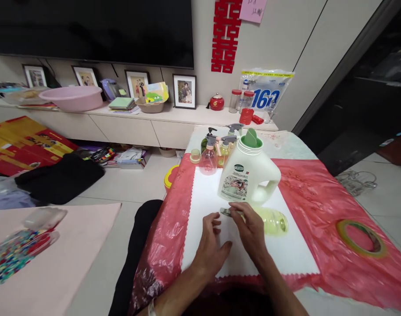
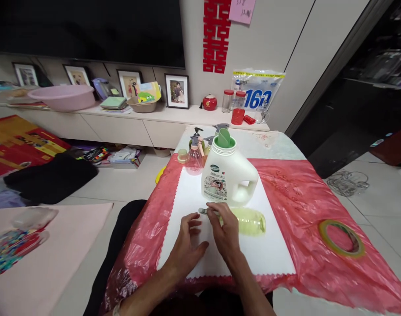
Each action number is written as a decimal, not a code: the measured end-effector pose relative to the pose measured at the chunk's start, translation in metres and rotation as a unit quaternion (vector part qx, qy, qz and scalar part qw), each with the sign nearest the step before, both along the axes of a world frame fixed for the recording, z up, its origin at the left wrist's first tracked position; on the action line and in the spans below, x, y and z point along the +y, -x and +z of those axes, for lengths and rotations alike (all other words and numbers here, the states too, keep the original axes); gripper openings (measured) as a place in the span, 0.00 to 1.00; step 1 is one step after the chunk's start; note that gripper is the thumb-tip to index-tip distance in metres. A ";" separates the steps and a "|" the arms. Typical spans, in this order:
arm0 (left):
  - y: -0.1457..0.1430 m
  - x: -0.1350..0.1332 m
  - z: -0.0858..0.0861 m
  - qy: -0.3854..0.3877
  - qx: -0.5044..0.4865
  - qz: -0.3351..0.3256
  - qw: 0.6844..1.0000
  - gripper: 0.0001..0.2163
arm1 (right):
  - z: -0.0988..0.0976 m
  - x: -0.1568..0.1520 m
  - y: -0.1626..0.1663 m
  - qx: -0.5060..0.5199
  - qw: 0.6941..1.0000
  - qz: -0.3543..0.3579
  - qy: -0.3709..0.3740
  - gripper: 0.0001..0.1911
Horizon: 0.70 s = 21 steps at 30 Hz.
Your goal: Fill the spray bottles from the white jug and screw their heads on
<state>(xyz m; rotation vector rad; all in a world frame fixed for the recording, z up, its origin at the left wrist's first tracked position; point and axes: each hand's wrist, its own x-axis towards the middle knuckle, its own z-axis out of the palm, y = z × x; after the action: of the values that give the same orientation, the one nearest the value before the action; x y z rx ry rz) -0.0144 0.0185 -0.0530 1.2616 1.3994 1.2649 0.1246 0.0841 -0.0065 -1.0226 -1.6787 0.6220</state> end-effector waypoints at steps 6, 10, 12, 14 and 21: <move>0.003 0.010 -0.006 0.045 -0.081 -0.011 0.996 0.19 | -0.018 -0.015 -0.001 -0.069 0.997 -0.031 0.003 0.13; 0.004 0.008 -0.010 0.076 -0.172 0.002 0.982 0.26 | 0.003 -0.024 -0.010 -0.110 0.993 -0.022 -0.045 0.12; 0.003 0.006 -0.007 0.070 -0.218 -0.026 0.973 0.30 | 0.023 -0.032 -0.005 -0.070 0.995 -0.012 -0.064 0.13; 0.002 0.003 0.001 0.043 -0.242 -0.066 0.967 0.33 | 0.042 -0.040 0.003 -0.017 0.998 0.017 -0.060 0.15; 0.010 0.005 0.034 -0.037 -0.294 -0.005 0.955 0.43 | 0.055 -0.047 0.034 0.296 0.946 0.097 0.095 0.10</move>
<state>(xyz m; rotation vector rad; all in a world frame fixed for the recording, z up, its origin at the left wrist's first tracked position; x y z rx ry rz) -0.0248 0.0230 -0.0189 0.8313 0.9183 1.5353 0.0904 0.0372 0.0484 -0.7031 -1.2039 1.1158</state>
